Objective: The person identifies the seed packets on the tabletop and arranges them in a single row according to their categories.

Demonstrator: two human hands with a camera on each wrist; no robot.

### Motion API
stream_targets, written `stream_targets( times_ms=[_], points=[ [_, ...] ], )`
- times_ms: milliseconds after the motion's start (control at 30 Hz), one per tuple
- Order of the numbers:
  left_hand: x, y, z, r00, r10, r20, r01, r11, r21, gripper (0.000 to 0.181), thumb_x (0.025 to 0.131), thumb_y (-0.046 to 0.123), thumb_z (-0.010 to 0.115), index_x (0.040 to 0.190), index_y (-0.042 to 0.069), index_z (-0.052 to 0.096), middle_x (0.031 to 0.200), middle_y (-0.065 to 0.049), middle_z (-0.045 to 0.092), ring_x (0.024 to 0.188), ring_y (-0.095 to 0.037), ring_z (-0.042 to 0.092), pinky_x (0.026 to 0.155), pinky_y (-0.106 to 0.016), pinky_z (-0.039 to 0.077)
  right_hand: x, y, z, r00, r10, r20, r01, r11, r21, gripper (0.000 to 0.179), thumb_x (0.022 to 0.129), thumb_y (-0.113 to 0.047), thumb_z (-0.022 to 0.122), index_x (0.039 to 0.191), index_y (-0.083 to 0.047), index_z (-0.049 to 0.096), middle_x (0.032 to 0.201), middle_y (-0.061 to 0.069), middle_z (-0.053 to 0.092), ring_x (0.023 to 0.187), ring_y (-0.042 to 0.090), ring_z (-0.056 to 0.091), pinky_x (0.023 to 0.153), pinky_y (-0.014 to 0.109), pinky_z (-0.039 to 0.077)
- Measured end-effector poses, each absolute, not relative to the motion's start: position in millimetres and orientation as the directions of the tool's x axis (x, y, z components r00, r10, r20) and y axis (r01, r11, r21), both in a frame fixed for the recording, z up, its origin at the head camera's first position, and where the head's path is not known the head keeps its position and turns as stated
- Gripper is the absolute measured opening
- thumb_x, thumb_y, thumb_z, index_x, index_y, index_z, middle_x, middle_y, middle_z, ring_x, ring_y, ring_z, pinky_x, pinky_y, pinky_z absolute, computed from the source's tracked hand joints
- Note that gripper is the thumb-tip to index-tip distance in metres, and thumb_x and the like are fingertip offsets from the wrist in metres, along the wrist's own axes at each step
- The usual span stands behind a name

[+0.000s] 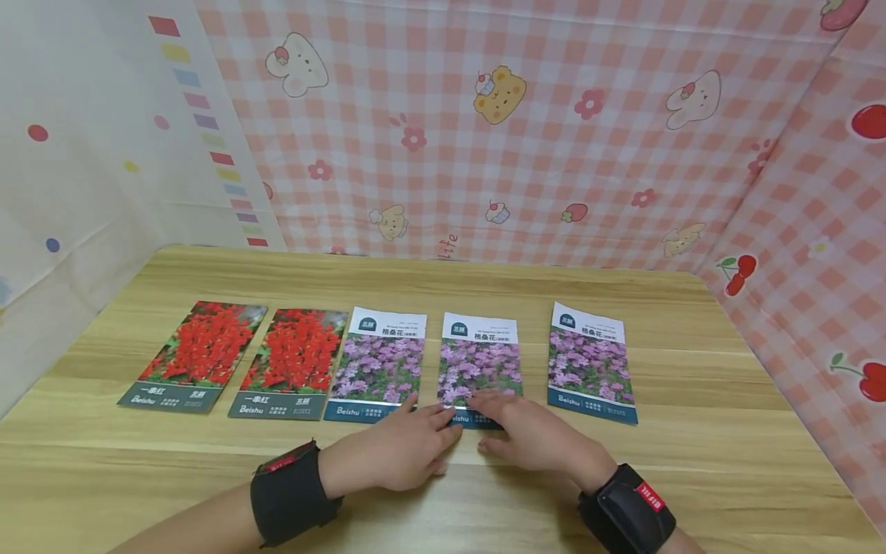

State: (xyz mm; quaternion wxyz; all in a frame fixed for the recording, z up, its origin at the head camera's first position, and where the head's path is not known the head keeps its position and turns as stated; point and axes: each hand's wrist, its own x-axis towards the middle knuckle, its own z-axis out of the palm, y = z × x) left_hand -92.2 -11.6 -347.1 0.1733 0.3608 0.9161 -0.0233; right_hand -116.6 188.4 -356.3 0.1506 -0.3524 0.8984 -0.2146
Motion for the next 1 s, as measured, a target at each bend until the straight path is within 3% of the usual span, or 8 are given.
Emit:
stream_targets(
  times_ms=[400,533,1000],
  points=[
    [-85,-22,-346,-0.673,0.684,-0.283,0.695,0.715,0.077,0.045,0.092,0.034,0.053,0.133,0.014,0.049,0.138,-0.005,0.042,0.127,-0.021,0.037,0.104,-0.049,0.027,-117,199,-354,-0.761,-0.641,-0.101,-0.57,0.735,-0.368,0.055,0.079,-0.018,0.071,0.125,0.005,0.052,0.132,0.024,0.043,0.12,0.04,0.041,0.094,0.052,0.038],
    [-83,-25,-346,-0.67,0.689,-0.277,0.699,0.711,0.078,0.045,0.092,0.032,0.053,0.132,0.013,0.049,0.138,-0.005,0.042,0.127,-0.022,0.037,0.103,-0.049,0.028,-117,202,-355,-0.753,-0.65,-0.101,-0.593,0.737,-0.323,0.056,0.077,-0.018,0.072,0.123,0.007,0.052,0.132,0.024,0.044,0.119,0.041,0.042,0.094,0.052,0.038],
    [-80,-27,-347,-0.687,0.668,-0.287,0.682,0.729,0.065,0.048,0.09,0.035,0.056,0.133,0.015,0.049,0.139,-0.005,0.041,0.127,-0.022,0.037,0.103,-0.05,0.028,-114,200,-353,-0.744,-0.652,-0.146,-0.583,0.741,-0.333,0.058,0.078,-0.018,0.07,0.127,0.005,0.049,0.137,0.023,0.038,0.123,0.041,0.037,0.096,0.062,0.028]
  ],
)
